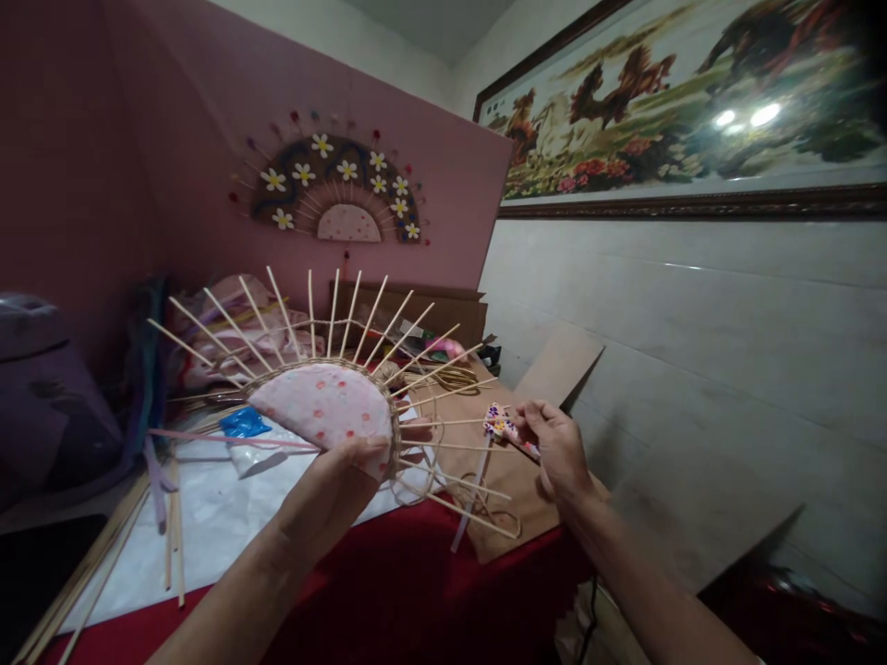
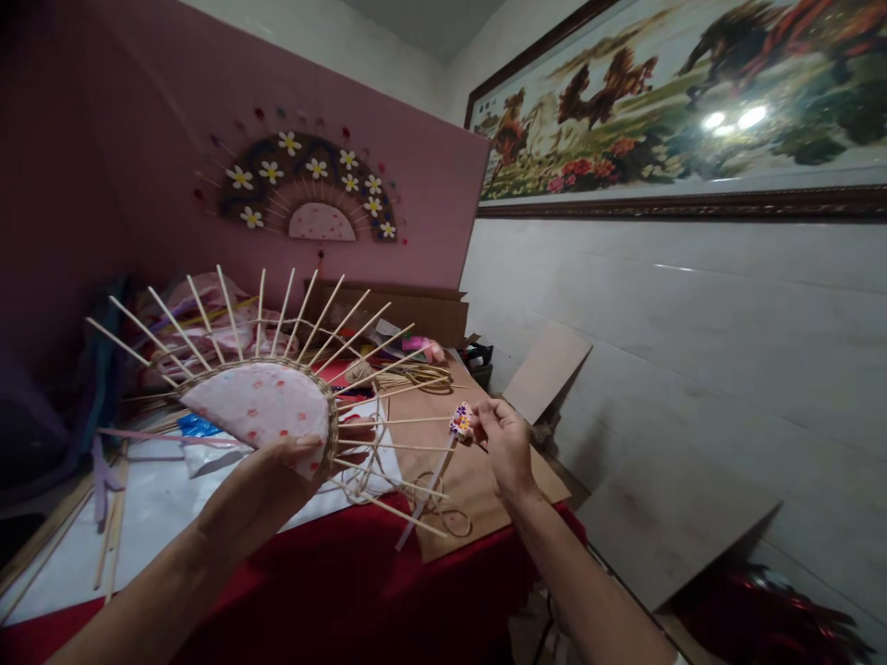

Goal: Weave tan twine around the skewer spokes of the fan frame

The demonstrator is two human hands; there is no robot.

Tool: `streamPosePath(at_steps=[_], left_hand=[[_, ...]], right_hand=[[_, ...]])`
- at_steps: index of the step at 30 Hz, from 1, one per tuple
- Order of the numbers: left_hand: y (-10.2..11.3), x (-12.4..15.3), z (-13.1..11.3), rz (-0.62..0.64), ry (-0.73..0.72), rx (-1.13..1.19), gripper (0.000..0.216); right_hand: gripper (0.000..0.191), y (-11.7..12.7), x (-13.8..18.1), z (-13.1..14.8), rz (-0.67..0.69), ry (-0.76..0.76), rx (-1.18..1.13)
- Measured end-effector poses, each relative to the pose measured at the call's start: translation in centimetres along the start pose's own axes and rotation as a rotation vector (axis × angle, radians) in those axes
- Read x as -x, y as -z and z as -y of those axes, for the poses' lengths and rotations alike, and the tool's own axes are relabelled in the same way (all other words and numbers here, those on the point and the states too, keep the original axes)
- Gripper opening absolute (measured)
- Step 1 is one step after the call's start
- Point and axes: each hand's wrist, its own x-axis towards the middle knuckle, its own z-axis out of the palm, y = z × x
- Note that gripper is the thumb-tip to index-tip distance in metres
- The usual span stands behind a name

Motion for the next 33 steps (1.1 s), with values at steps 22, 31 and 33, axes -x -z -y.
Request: streamPosePath(at_steps=[22, 31, 33], left_hand=[[-0.3, 0.1, -0.1, 0.031, 0.037, 0.183, 0.034], [0.3, -0.1, 0.2, 0.023, 0.049, 0.231, 0.034], [0.3, -0.1, 0.2, 0.031, 0.051, 0.247, 0.034]], right_hand=[[0.010, -7.8, 6.4, 0.4, 0.244, 0.313, 0.321], [0.013, -8.0, 5.6, -0.2, 0.248, 0.568, 0.382], [0.013, -8.1, 5.6, -0.5, 0.229, 0.508, 0.358]])
